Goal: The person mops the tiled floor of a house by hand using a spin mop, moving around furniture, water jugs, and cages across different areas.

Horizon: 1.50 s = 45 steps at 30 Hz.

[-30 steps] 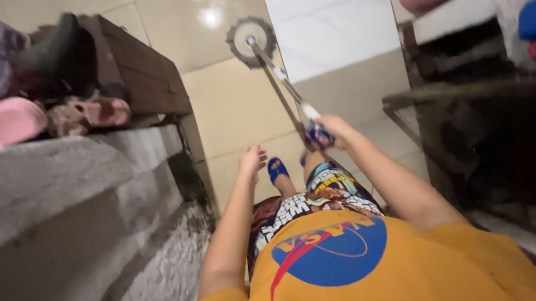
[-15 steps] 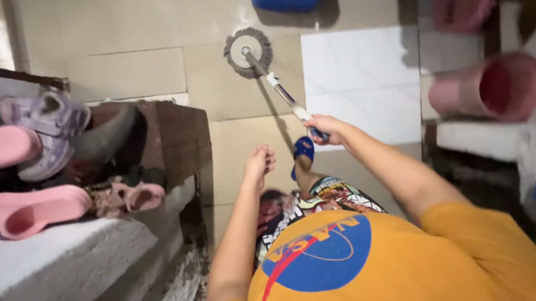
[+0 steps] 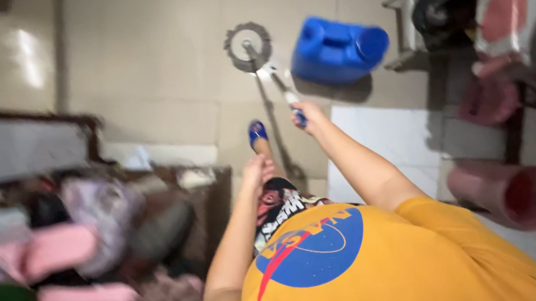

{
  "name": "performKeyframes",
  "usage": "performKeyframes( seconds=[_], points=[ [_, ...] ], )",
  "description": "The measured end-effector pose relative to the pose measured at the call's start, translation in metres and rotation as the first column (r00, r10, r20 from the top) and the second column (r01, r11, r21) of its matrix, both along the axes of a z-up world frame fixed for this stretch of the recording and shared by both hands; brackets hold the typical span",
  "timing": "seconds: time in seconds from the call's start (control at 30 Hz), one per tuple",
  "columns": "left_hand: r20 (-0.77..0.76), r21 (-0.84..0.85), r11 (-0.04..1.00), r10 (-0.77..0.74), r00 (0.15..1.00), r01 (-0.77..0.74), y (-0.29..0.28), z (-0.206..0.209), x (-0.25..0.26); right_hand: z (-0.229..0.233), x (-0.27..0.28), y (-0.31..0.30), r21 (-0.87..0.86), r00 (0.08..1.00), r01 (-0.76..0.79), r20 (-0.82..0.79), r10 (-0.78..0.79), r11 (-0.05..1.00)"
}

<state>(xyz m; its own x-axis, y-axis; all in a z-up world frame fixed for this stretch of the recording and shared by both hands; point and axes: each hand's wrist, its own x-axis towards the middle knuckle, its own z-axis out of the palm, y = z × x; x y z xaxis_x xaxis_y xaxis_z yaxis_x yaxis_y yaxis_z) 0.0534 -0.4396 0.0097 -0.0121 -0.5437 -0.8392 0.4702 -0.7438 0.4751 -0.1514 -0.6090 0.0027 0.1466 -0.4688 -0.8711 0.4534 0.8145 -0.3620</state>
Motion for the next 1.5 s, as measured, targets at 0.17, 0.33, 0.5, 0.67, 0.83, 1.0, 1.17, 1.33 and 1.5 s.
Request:
performKeyframes(
  seconds=[0.17,0.33,0.5,0.67,0.83,1.0,1.17,1.33,1.5],
  points=[
    [0.036,-0.018,0.985,-0.172,0.985,0.172,-0.152,0.019,0.043,0.028,0.007,-0.107,0.038,0.983,0.176,-0.066,-0.174,0.984],
    [0.111,-0.15,0.955,-0.239,0.965,0.254,-0.304,0.014,0.066,0.033,0.004,-0.181,0.055,0.957,0.285,0.045,-0.287,0.957],
    [0.093,-0.128,0.953,-0.264,0.96,0.275,-0.422,0.004,0.041,0.032,-0.011,-0.263,0.075,0.981,0.188,0.034,-0.191,0.979],
    [-0.023,-0.204,0.911,-0.371,0.928,0.359,-0.52,-0.002,0.009,0.025,-0.02,-0.386,-0.037,0.978,0.21,-0.009,-0.211,0.977],
    [-0.006,-0.103,0.913,-0.398,0.918,0.395,-0.619,0.005,-0.013,0.025,-0.035,-0.491,0.038,0.97,0.165,-0.185,-0.156,0.986],
    [0.057,-0.076,0.889,-0.448,0.892,0.451,-0.73,-0.004,-0.044,0.038,-0.078,-0.551,-0.092,0.959,0.072,-0.267,-0.095,0.993],
    [0.016,-0.126,0.882,-0.457,0.89,0.455,-0.828,-0.026,-0.064,0.032,-0.087,-0.619,0.053,0.959,0.193,-0.223,-0.176,0.98],
    [-0.103,-0.089,0.911,-0.41,0.906,0.402,-0.912,-0.04,-0.071,0.011,-0.06,-0.707,0.094,0.943,0.284,-0.206,-0.261,0.954],
    [-0.118,-0.051,0.931,-0.364,0.924,0.361,-0.99,-0.06,-0.055,-0.038,-0.047,-0.844,-0.034,0.922,0.363,-0.131,-0.364,0.931]
  ],
)
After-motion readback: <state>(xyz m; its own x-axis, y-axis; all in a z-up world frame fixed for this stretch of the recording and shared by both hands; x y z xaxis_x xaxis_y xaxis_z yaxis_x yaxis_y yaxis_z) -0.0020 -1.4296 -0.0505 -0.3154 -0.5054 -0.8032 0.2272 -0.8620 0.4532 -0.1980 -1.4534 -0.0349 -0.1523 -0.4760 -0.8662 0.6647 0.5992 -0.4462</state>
